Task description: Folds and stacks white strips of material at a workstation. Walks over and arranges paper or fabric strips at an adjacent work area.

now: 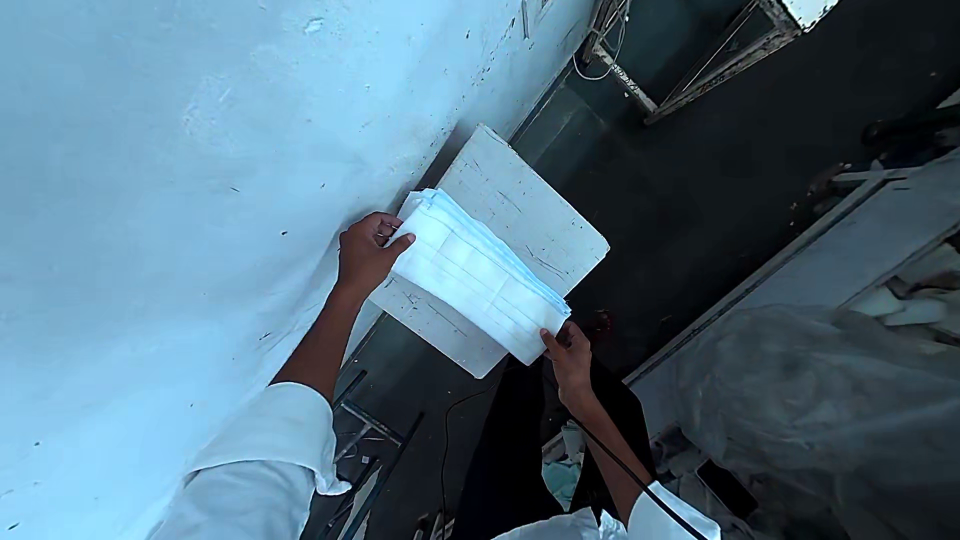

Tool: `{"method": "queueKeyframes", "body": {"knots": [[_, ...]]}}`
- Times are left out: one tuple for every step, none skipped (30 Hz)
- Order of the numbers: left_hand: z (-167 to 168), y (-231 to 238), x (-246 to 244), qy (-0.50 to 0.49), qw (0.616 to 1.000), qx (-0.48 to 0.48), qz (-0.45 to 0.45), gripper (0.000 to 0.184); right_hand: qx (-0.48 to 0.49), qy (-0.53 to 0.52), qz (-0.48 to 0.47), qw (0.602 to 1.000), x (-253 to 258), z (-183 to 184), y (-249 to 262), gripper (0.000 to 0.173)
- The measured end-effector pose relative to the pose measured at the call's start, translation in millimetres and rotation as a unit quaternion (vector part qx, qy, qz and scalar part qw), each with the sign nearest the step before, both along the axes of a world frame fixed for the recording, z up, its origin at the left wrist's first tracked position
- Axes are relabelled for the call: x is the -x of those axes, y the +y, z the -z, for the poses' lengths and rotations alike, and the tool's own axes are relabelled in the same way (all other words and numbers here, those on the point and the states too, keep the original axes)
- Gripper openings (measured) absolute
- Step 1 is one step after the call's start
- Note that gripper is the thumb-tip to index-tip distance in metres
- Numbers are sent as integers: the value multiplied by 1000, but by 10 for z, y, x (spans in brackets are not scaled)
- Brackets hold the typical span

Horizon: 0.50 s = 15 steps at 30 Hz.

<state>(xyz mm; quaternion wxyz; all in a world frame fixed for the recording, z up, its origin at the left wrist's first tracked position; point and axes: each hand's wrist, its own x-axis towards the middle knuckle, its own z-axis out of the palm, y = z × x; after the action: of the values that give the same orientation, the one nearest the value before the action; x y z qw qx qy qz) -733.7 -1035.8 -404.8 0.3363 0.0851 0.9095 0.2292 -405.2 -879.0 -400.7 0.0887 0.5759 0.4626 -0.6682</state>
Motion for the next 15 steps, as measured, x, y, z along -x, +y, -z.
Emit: {"method": "queueKeyframes", "body": {"knots": [[-14,16,16,-21,1000,15,8,41,7,-3,1,1000,-4,8,5,31],[-33,34,32,-39,999,29,19,40,14,-5,-1,1000,-7,16,15,35],[-53,45,41,-49,998,39,26,36,16,-8,-4,1000,-11,18,18,37],[-76,46,38,-47,998,37,27,31,16,-12,-5,1000,-11,12,11,38],[-99,40,32,-38,999,23,22,26,14,-15,-4,1000,0,2,4,37],[-124,38,35,-30,999,2,17,24,12,-15,1,1000,20,-6,1,35],[-147,42,44,-23,1000,-19,10,23,9,-11,7,1000,43,-17,0,33],[-163,46,54,-16,999,-35,3,23,4,-4,11,1000,55,-26,-9,30],[-159,41,61,-6,999,-45,-2,24,-2,4,17,1000,56,-31,-27,27],[-145,41,63,4,999,-47,-6,24,-7,9,23,1000,57,-31,-47,26],[-123,52,64,10,999,-44,-9,25,-8,9,27,1000,60,-23,-64,26],[-92,59,65,13,999,-36,-8,27,-6,4,29,1000,69,-15,-76,27],[-57,64,67,12,1000,-26,-4,29,0,-2,29,1000,81,-5,-79,29],[-15,63,71,13,1000,-16,0,30,5,-10,25,1000,99,5,-72,29],[22,62,75,13,1000,-9,3,31,8,-18,18,1000,124,0,-53,29]]}}
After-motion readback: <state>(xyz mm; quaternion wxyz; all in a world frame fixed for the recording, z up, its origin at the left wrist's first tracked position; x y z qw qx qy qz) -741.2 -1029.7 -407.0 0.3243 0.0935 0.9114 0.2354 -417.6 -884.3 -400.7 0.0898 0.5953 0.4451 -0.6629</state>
